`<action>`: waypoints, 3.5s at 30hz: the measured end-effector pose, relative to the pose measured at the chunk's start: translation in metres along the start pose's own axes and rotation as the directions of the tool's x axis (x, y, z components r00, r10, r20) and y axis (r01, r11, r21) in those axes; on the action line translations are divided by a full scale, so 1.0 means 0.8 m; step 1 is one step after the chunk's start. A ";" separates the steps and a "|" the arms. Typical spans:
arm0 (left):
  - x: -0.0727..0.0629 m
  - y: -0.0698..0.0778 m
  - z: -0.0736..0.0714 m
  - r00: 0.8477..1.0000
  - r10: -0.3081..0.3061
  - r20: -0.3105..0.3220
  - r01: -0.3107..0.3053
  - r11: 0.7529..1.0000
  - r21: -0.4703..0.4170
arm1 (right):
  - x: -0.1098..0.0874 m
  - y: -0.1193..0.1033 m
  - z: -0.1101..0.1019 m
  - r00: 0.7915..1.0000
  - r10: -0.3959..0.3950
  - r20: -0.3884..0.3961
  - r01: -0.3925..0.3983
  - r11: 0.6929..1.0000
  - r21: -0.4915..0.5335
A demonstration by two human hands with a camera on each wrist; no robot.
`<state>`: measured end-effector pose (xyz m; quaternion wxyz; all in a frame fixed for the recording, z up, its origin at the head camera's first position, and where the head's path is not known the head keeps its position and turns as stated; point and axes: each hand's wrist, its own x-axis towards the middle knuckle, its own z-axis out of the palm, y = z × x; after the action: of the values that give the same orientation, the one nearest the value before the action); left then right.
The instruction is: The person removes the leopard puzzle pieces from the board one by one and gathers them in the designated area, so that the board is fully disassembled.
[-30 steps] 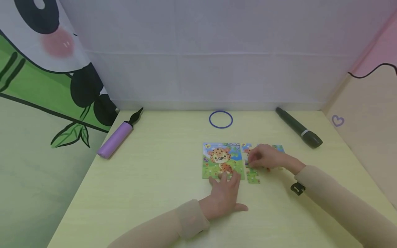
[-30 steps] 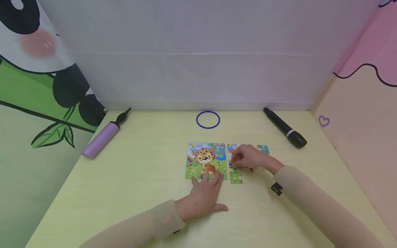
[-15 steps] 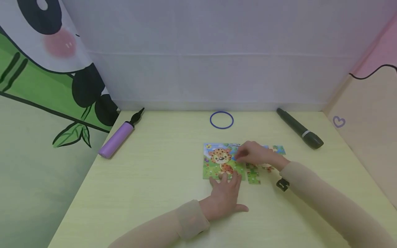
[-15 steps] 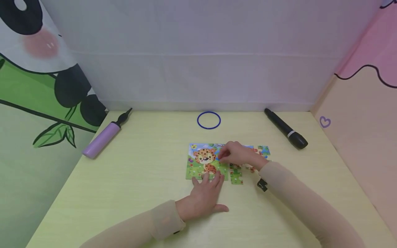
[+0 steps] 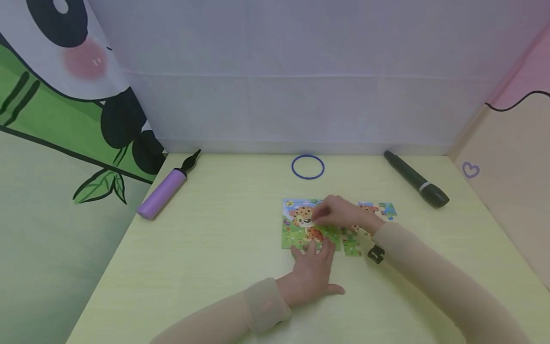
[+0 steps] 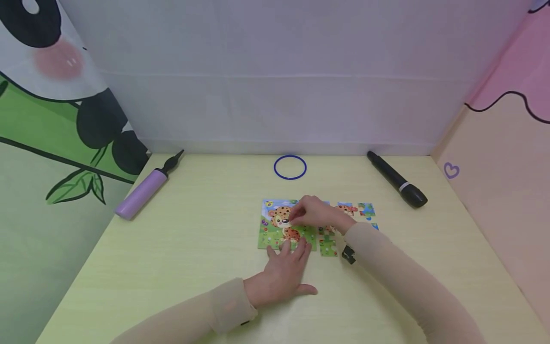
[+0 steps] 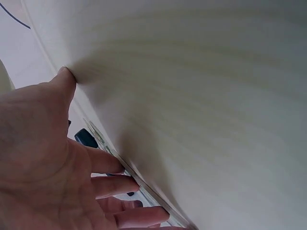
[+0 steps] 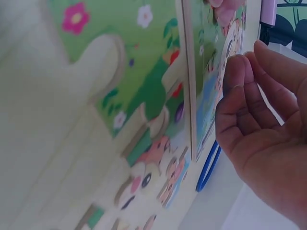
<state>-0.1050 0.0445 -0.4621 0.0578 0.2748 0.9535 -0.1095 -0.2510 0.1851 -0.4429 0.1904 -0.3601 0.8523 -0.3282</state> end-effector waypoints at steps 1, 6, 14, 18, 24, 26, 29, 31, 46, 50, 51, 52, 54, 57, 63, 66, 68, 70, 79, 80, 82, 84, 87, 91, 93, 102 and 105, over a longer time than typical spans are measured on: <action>0.000 0.000 0.000 1.000 0.001 0.000 -0.001 1.000 -0.001 | 0.002 -0.002 0.002 1.000 -0.002 0.006 0.002 1.000 0.007; 0.001 0.000 0.001 1.000 -0.002 0.003 0.002 1.000 -0.005 | 0.013 -0.007 0.011 0.998 0.056 0.026 -0.056 0.998 0.024; 0.001 0.001 0.002 1.000 -0.001 -0.009 0.001 1.000 0.005 | 0.023 -0.010 0.020 0.996 0.087 0.036 -0.088 0.996 0.011; 0.001 0.001 0.002 1.000 -0.001 -0.016 0.001 1.000 0.014 | 0.025 -0.009 0.022 0.996 0.079 0.033 -0.079 0.997 -0.004; 0.001 0.001 0.003 1.000 -0.005 -0.028 0.005 1.000 -0.003 | 0.027 -0.009 0.026 0.997 0.061 0.057 -0.060 0.998 -0.023; 0.000 0.001 0.003 1.000 -0.005 -0.030 0.005 1.000 -0.013 | 0.028 -0.010 0.026 0.996 0.059 0.061 -0.056 0.998 -0.036; 0.000 0.001 0.003 0.999 -0.006 -0.037 0.005 1.000 -0.021 | 0.028 -0.011 0.027 0.996 0.064 0.061 -0.062 0.997 -0.044; 0.000 0.001 0.002 0.999 -0.006 -0.045 0.005 1.000 -0.017 | 0.029 -0.011 0.027 0.996 0.061 0.062 -0.059 0.997 -0.041; -0.001 -0.001 0.002 0.999 0.005 -0.050 -0.006 1.000 -0.016 | 0.029 -0.013 0.029 0.993 0.091 0.070 -0.091 0.996 -0.007; -0.001 -0.001 0.002 0.999 0.003 -0.047 -0.003 1.000 -0.003 | 0.029 -0.014 0.027 0.993 0.089 0.074 -0.091 0.996 0.018; -0.001 -0.001 0.001 0.999 0.003 -0.046 -0.003 1.000 -0.003 | 0.029 -0.014 0.027 0.993 0.088 0.076 -0.091 0.996 0.025; -0.001 -0.001 0.001 0.999 0.002 -0.044 -0.002 1.000 -0.003 | 0.029 -0.014 0.027 0.993 0.087 0.076 -0.090 0.995 0.030; -0.001 -0.001 0.001 0.999 0.000 -0.041 -0.001 1.000 -0.007 | 0.030 -0.014 0.026 0.993 0.087 0.080 -0.090 0.995 0.037; -0.001 0.000 0.000 0.999 -0.003 -0.035 0.003 1.000 -0.004 | 0.031 -0.011 0.026 0.992 0.097 0.085 -0.101 0.994 0.046; 0.000 0.000 0.001 1.000 -0.008 -0.021 0.008 1.000 -0.011 | 0.033 -0.004 0.024 0.990 0.101 0.096 -0.106 0.993 0.046; 0.000 0.000 0.001 1.000 -0.006 -0.023 0.006 1.000 -0.009 | 0.034 -0.003 0.022 0.990 0.092 0.104 -0.097 0.994 0.045; -0.001 0.000 0.000 1.000 -0.004 -0.025 0.004 1.000 -0.008 | 0.033 -0.003 0.021 0.991 0.072 0.111 -0.080 0.995 0.064; -0.001 0.000 0.000 1.000 -0.003 -0.024 0.003 1.000 -0.013 | 0.033 -0.004 0.020 0.991 0.060 0.120 -0.070 0.994 0.086; -0.001 0.000 -0.003 1.000 -0.010 0.006 0.011 1.000 -0.017 | 0.033 -0.007 0.015 0.988 0.019 0.153 -0.036 0.993 0.113; -0.002 0.000 -0.003 1.000 -0.012 0.009 0.012 1.000 -0.018 | 0.033 -0.007 0.014 0.988 0.011 0.154 -0.029 0.993 0.115; -0.002 0.001 -0.002 1.000 -0.014 0.015 0.014 1.000 -0.014 | 0.033 -0.006 0.013 0.989 -0.001 0.150 -0.017 0.993 0.118; -0.002 0.001 -0.002 1.000 -0.015 0.021 0.016 1.000 -0.015 | 0.033 -0.005 0.012 0.990 -0.018 0.137 0.001 0.992 0.127; -0.002 0.002 -0.002 0.999 -0.016 0.028 0.016 1.000 -0.012 | 0.033 -0.002 0.010 0.993 -0.026 0.113 0.009 0.989 0.146; -0.002 0.001 -0.001 1.000 -0.011 0.029 0.011 1.000 -0.011 | 0.033 0.005 0.009 0.998 0.000 0.063 -0.010 0.987 0.160; -0.002 0.001 0.000 1.000 -0.006 0.025 0.006 1.000 -0.012 | 0.032 0.009 0.006 0.999 0.029 0.034 -0.034 0.985 0.167; 0.000 0.000 0.001 0.999 -0.013 0.037 0.014 1.000 -0.020 | 0.011 0.023 -0.016 0.992 0.109 -0.060 -0.092 0.965 0.244; 0.000 -0.001 0.002 0.999 -0.018 0.036 0.019 1.000 -0.024 | -0.001 0.025 -0.024 0.987 0.128 -0.092 -0.105 0.969 0.226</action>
<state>-0.1053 0.0437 -0.4632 0.0772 0.2631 0.9561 -0.1032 -0.2713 0.2044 -0.4431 0.2027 -0.2682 0.8392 -0.4273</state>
